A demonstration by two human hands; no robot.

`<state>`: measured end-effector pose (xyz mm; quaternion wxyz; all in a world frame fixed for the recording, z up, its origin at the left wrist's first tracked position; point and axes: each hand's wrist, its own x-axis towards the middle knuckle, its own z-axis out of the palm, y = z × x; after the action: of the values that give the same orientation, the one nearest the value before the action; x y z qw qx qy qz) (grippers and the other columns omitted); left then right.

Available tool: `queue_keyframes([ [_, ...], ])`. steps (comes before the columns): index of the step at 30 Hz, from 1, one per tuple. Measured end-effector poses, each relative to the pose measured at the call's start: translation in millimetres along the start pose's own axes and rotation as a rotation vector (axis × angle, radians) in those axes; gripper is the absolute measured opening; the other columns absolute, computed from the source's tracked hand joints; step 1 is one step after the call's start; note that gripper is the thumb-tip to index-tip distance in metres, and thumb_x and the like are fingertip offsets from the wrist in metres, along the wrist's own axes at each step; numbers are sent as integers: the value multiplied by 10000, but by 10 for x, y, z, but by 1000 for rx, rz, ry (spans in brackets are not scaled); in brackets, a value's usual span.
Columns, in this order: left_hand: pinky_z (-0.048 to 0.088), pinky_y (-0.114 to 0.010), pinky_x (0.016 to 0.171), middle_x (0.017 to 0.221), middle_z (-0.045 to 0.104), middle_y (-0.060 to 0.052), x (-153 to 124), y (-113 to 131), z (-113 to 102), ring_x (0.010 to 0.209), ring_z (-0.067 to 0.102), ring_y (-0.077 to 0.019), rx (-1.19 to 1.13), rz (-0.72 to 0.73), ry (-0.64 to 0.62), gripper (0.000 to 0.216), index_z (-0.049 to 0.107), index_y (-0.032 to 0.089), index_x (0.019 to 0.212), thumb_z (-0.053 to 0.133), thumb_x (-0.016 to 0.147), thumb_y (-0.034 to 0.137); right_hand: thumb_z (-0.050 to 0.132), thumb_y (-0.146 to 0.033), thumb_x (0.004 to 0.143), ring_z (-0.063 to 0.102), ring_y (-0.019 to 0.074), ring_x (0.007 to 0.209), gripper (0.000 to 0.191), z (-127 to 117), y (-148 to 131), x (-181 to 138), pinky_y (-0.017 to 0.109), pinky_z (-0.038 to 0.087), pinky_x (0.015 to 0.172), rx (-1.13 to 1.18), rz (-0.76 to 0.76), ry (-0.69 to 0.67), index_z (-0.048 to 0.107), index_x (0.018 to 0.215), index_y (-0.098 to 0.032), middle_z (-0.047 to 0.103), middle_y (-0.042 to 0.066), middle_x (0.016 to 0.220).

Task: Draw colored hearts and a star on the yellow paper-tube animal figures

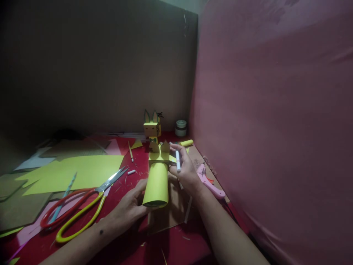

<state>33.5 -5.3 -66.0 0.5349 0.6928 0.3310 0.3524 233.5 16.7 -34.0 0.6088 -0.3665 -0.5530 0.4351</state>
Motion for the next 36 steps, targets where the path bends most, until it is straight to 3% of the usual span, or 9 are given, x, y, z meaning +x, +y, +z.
queue_keyframes([
  [3,520,-469,1004,1238,628,-134,18,49,49,1192,597,-352,28,-8,-7,445,678,178,1164,794,784,379,636,-128,666,638,256,1228,593,-8,-16,-16,425,564,988,13,-7,11,518,1228,-277,627,79,1371],
  [7,526,-474,980,1251,646,-153,45,84,76,1148,621,-349,5,-42,-14,504,651,161,1181,796,773,419,647,-153,665,557,273,1353,586,-6,5,-16,451,535,1050,29,-9,14,522,1222,-283,604,82,1411],
  [14,573,-443,872,1107,715,-128,76,67,36,1008,679,-320,-18,-57,-37,587,635,171,1233,786,782,514,671,-162,663,629,271,1247,548,-26,-30,45,452,524,1039,-16,10,-7,543,1186,-265,670,95,1313],
  [20,594,-417,842,1036,770,-83,28,165,-194,953,711,-309,-59,-176,-64,463,716,199,1111,833,752,468,693,-233,681,685,247,1112,519,-35,-87,58,448,550,998,-47,-4,-7,550,1179,-264,684,87,1248],
  [26,609,-405,859,1085,799,-79,26,243,-258,997,734,-335,-43,-240,71,462,749,217,1130,863,704,354,740,-223,725,669,214,1027,428,-63,-14,-35,414,539,958,-100,-103,184,610,1130,-275,692,41,1118],
  [29,610,-394,856,1115,793,-87,33,235,-235,1006,730,-334,-13,-216,73,460,752,213,1109,873,686,348,622,-322,890,644,167,854,146,-50,-64,-153,362,543,847,-93,-176,340,630,1029,-277,659,-7,883],
  [31,611,-398,859,1117,791,-93,37,220,-228,1001,730,-329,-9,-218,58,453,751,207,1104,875,694,356,555,-384,959,605,148,744,160,-13,-137,-267,351,534,807,-96,-199,400,668,940,-271,615,-25,750],
  [34,610,-395,864,1111,789,-85,41,208,-223,1005,732,-318,-43,-237,15,473,736,206,1138,871,716,371,527,-446,977,603,152,668,301,78,-275,-448,352,537,724,-92,-204,280,765,919,-270,617,-14,659],
  [36,601,-377,870,1128,783,-70,42,216,-207,1029,724,-307,-67,-228,-12,489,723,218,1177,864,734,371,568,-401,955,641,163,677,248,147,-367,-533,348,557,698,-46,-166,184,772,1006,-269,665,-3,679],
])
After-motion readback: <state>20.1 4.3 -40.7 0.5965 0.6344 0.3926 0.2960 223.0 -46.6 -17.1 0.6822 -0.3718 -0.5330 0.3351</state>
